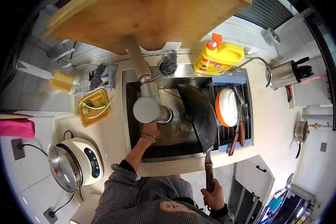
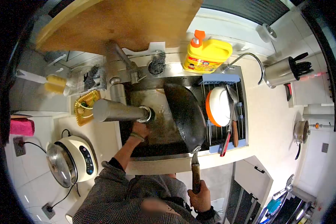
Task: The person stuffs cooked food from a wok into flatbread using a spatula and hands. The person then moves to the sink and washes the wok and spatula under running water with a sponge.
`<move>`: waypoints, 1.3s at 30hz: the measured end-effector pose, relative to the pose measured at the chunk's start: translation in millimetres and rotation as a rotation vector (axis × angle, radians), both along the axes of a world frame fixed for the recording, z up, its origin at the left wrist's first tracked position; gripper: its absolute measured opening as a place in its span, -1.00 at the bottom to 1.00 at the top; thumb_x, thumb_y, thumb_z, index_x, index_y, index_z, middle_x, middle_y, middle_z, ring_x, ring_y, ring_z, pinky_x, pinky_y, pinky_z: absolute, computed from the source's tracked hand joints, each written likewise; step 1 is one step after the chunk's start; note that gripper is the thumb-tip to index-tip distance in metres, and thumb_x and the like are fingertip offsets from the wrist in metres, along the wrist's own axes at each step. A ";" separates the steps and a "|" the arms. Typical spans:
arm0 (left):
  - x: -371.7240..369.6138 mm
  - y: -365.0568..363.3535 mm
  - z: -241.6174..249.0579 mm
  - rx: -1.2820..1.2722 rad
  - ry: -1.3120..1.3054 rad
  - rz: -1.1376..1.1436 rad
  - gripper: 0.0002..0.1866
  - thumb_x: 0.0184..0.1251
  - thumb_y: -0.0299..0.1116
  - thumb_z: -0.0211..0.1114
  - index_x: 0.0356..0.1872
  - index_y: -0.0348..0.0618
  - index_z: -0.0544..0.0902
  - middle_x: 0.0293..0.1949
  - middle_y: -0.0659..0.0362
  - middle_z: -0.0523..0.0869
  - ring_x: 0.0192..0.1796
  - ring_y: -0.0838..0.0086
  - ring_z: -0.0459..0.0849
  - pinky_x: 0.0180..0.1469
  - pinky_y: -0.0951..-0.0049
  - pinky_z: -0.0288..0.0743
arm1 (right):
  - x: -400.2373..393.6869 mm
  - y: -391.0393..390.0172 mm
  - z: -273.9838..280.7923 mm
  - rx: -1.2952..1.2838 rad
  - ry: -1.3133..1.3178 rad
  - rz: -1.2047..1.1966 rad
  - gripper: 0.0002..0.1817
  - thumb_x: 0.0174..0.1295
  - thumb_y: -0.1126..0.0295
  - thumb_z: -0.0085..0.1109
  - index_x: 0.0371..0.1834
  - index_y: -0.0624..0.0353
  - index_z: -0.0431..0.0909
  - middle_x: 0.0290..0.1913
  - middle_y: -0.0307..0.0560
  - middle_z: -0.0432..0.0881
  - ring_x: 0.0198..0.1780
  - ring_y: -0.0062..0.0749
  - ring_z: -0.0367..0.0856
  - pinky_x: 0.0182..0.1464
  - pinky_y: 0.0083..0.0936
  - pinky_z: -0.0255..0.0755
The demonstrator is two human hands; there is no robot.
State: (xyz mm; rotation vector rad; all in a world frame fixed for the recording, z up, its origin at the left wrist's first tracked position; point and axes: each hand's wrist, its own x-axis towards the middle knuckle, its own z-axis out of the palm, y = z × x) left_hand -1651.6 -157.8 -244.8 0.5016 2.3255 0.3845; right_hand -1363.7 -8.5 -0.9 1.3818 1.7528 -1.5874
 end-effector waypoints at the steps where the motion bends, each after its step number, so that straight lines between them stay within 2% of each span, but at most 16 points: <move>1: -12.7 4.2 25.9 0.042 0.076 0.020 -0.40 0.31 -0.36 0.05 0.37 -0.04 0.09 0.32 0.03 0.22 0.25 0.10 0.31 0.29 0.21 0.21 | 0.0 0.3 3.2 -0.030 0.001 -0.027 -0.71 0.00 0.56 0.13 -0.24 0.29 0.26 -0.67 -0.14 0.40 -0.77 -0.47 0.40 -0.75 -0.49 0.27; 4: -55.0 14.6 37.3 0.284 0.241 0.060 -0.28 0.24 -0.44 0.15 0.40 0.04 0.02 0.37 0.06 0.14 0.21 0.16 0.36 0.22 0.24 0.29 | -2.0 2.6 7.1 -0.094 0.030 -0.082 -0.75 0.03 0.58 0.11 -0.27 0.27 0.25 -0.69 -0.18 0.36 -0.78 -0.48 0.36 -0.75 -0.51 0.24; 7: -92.6 21.6 0.3 0.696 0.475 0.119 -0.55 0.11 -0.29 0.26 0.06 -0.20 0.47 0.04 -0.07 0.52 0.05 0.12 0.50 0.06 0.19 0.43 | -1.8 8.2 -4.3 -0.594 0.182 -0.294 -0.79 0.09 0.59 0.10 -0.30 0.21 0.26 -0.69 -0.22 0.33 -0.81 -0.53 0.25 -0.77 -0.55 0.11; 10: -103.8 25.9 16.4 0.678 0.055 0.166 -0.20 0.24 -0.39 0.19 0.43 0.10 -0.08 0.23 0.04 0.30 -0.12 0.35 0.46 -0.03 0.25 0.36 | -8.9 0.5 -26.2 -1.040 0.209 -0.588 -0.91 0.20 0.57 -0.05 -0.32 0.13 0.28 -0.70 -0.35 0.16 -0.80 -0.68 0.10 -0.79 -0.63 -0.01; 12: -100.5 17.1 -2.9 0.646 0.246 0.036 -0.23 0.27 -0.40 0.16 0.42 0.10 -0.08 0.10 0.05 0.38 -0.20 0.39 0.44 -0.05 0.29 0.35 | -4.6 -7.3 -58.2 -1.305 0.226 -0.718 -0.94 0.25 0.55 -0.10 -0.27 0.15 0.29 -0.67 -0.40 0.15 -0.78 -0.77 0.06 -0.80 -0.69 -0.05; 16: -72.9 -1.6 -15.5 0.658 0.341 -0.066 -0.30 0.25 -0.38 0.16 0.38 -0.02 0.04 -0.12 0.04 0.50 -0.17 0.36 0.45 -0.01 0.31 0.35 | -9.8 -23.9 -94.0 -1.369 0.222 -0.730 -0.94 0.27 0.54 -0.12 -0.24 0.14 0.28 -0.65 -0.39 0.18 -0.76 -0.77 0.09 -0.80 -0.73 -0.06; 18: -42.0 -8.9 -22.2 0.389 0.446 -0.071 -0.45 0.25 -0.37 0.11 0.28 -0.12 0.22 -0.12 -0.01 0.55 -0.11 0.21 0.51 0.06 0.30 0.37 | -5.3 -32.2 -111.2 -1.387 0.240 -0.690 -0.94 0.29 0.52 -0.13 -0.21 0.15 0.27 -0.64 -0.38 0.19 -0.75 -0.78 0.09 -0.79 -0.73 -0.06; 20: -35.2 -15.1 -116.7 0.274 0.538 -0.158 -0.57 0.27 -0.37 0.07 0.18 -0.11 0.35 -0.10 -0.02 0.56 -0.09 0.19 0.53 0.08 0.29 0.39 | -1.8 -36.9 -118.4 -1.351 0.235 -0.674 -0.92 0.29 0.50 -0.12 -0.18 0.14 0.29 -0.64 -0.38 0.19 -0.75 -0.77 0.08 -0.79 -0.72 -0.06; 23: -42.0 16.1 -166.0 0.637 -0.024 0.433 -0.57 0.38 -0.13 -0.06 0.18 -0.08 0.36 -0.14 0.10 0.61 -0.07 0.22 0.56 0.07 0.23 0.41 | -2.3 -37.0 -129.6 -1.544 0.234 -0.701 -0.90 0.28 0.50 -0.09 -0.16 0.12 0.31 -0.66 -0.37 0.20 -0.76 -0.74 0.10 -0.77 -0.69 -0.04; 26: -31.6 70.4 -116.0 1.238 -0.932 1.092 -0.68 0.23 -0.30 0.20 -0.03 -0.19 0.47 -0.23 0.12 0.55 -0.15 0.33 0.54 -0.08 0.28 0.46 | -15.5 -37.5 -121.2 -1.355 0.080 -0.563 -0.89 0.28 0.49 -0.08 -0.16 0.10 0.33 -0.67 -0.37 0.21 -0.76 -0.70 0.11 -0.75 -0.64 0.00; 27: -24.2 84.1 -135.9 1.243 -1.063 0.980 -0.79 0.27 -0.32 0.15 -0.13 -0.14 0.45 -0.31 0.16 0.55 -0.26 0.35 0.55 -0.20 0.35 0.49 | -16.7 -39.9 -122.8 -1.311 0.088 -0.516 -0.89 0.28 0.49 -0.07 -0.15 0.09 0.34 -0.67 -0.37 0.21 -0.76 -0.68 0.12 -0.74 -0.63 0.00; 30: 23.1 84.5 -92.1 0.756 -0.317 0.005 -0.67 0.02 -0.50 0.25 -0.10 -0.22 0.54 -0.07 0.01 0.50 0.00 0.19 0.47 0.03 0.32 0.40 | -17.2 -40.2 -125.7 -1.310 0.095 -0.495 -0.89 0.27 0.48 -0.07 -0.15 0.09 0.34 -0.67 -0.38 0.21 -0.75 -0.66 0.13 -0.73 -0.61 0.01; 34: 13.7 20.8 -47.3 0.269 -0.271 -0.712 -0.52 -0.06 -0.54 0.29 0.02 -0.21 0.54 0.13 -0.03 0.45 0.19 0.14 0.41 0.17 0.29 0.33 | -12.1 -36.5 -129.8 -1.562 0.101 -0.654 -0.93 0.26 0.48 -0.07 -0.23 0.06 0.33 -0.66 -0.40 0.21 -0.75 -0.70 0.12 -0.73 -0.66 -0.01; 36: -22.2 20.1 0.3 -0.214 -0.488 -0.673 -0.52 0.17 -0.46 0.12 0.19 -0.14 0.42 0.23 0.02 0.38 0.22 0.21 0.39 0.23 0.34 0.27 | -11.3 -31.5 -129.9 -1.595 0.165 -0.634 -0.95 0.26 0.48 -0.08 -0.27 0.05 0.33 -0.65 -0.40 0.21 -0.75 -0.72 0.11 -0.73 -0.68 -0.02; 37: -26.0 12.9 -11.3 -0.221 -0.491 -0.674 -0.52 0.17 -0.46 0.12 0.19 -0.14 0.42 0.23 0.02 0.38 0.22 0.21 0.39 0.23 0.34 0.27 | -11.0 -29.0 -130.7 -1.627 0.149 -0.655 -0.95 0.26 0.48 -0.08 -0.31 0.04 0.32 -0.66 -0.40 0.20 -0.76 -0.73 0.09 -0.73 -0.69 -0.04; 39: -31.9 0.9 -67.3 0.319 -0.614 -0.216 -0.54 0.25 -0.42 0.09 0.21 -0.13 0.39 0.20 0.03 0.41 0.19 0.20 0.40 0.23 0.31 0.28 | -14.0 -26.7 -130.6 -1.660 0.135 -0.681 -0.93 0.26 0.49 -0.08 -0.35 0.03 0.31 -0.67 -0.41 0.19 -0.76 -0.74 0.07 -0.74 -0.70 -0.06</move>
